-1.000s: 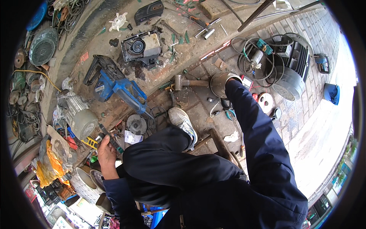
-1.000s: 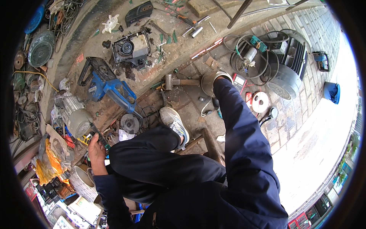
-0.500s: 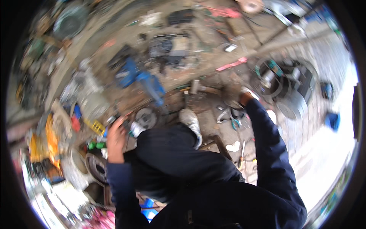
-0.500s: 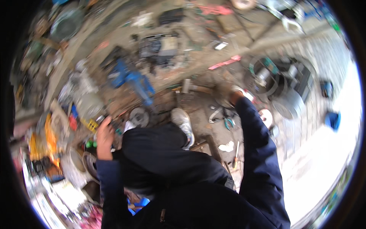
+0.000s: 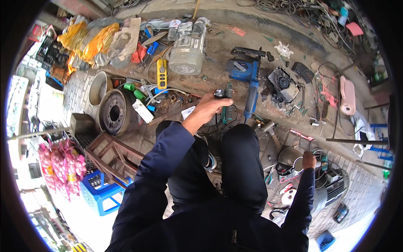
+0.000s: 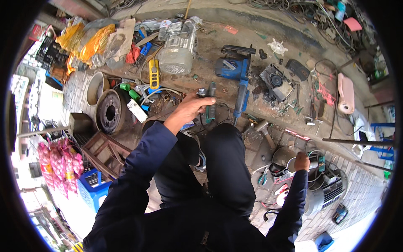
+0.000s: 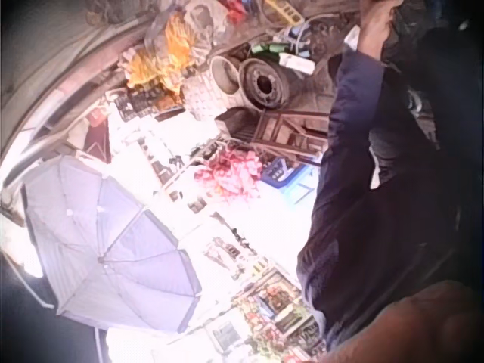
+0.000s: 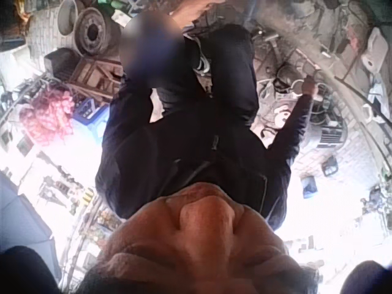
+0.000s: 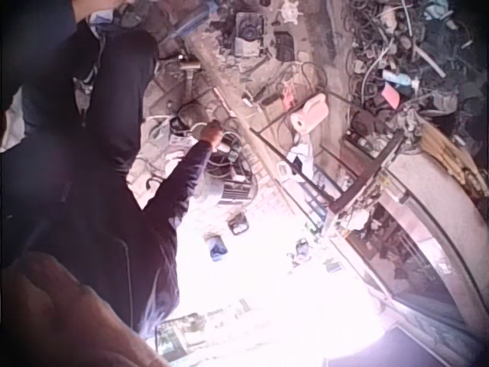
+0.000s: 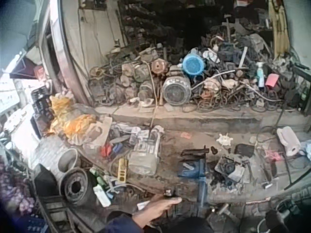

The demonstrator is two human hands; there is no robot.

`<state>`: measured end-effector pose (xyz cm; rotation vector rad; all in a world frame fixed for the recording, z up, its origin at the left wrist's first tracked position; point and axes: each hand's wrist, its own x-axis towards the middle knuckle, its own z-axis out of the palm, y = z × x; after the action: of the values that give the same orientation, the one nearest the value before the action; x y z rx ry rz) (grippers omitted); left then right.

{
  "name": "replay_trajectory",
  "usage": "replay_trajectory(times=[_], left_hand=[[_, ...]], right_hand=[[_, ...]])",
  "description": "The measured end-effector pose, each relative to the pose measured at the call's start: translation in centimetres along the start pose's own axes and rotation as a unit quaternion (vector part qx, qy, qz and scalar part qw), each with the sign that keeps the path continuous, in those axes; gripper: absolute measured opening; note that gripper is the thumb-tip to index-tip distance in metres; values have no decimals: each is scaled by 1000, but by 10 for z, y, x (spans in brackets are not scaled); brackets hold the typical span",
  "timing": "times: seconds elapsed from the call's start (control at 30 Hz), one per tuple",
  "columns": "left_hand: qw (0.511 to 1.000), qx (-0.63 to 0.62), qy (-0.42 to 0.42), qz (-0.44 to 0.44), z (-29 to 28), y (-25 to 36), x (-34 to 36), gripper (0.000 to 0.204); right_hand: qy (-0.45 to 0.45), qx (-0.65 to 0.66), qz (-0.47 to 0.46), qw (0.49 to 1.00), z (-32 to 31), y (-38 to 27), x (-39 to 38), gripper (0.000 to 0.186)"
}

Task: The person strips and twists wires of a power cord, connects them to a plug, and tests the connection by plugging the cord into a power strip and a metal kettle. They use pliers and a multimeter during the process.

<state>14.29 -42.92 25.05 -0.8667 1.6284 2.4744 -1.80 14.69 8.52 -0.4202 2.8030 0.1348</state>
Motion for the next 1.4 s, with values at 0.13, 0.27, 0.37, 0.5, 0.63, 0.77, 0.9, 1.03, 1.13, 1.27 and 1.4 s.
replay_trajectory(times=[0.13,0.27,0.37,0.5,0.63,0.77,0.9,1.03,1.13,1.27,1.4], left_hand=[[998,6,-36,46,5,5,-8,25],[994,12,-82,69,7,14,-21,27],[990,15,-107,89,-1,18,-29,36],[983,-71,-135,100,-18,16,-34,50],[929,-285,-204,121,-33,14,-35,49],[874,-397,-231,160,-50,23,-25,47],[890,-377,-178,185,-57,25,-20,42],[942,-271,-96,176,-49,20,-15,36],[967,-203,-51,148,-41,17,-13,35],[990,-114,-22,77,-38,14,-10,37],[995,-42,-42,84,-37,12,-8,40]], right_hand=[[18,606,-73,792,-169,-145,-15,29],[-94,583,-125,797,-251,-328,-22,53],[-150,621,-148,755,-255,-415,-20,47],[-50,543,-130,828,-238,-468,-11,34],[-65,715,-61,694,-250,-471,-8,31],[-24,734,-101,671,-268,-458,4,30],[1,690,-183,701,-254,-443,4,40],[15,575,-259,776,-237,-422,3,43],[118,419,-335,836,-232,-409,6,37],[126,366,-406,828,-231,-393,6,35],[97,349,-415,834,-228,-386,2,31]])
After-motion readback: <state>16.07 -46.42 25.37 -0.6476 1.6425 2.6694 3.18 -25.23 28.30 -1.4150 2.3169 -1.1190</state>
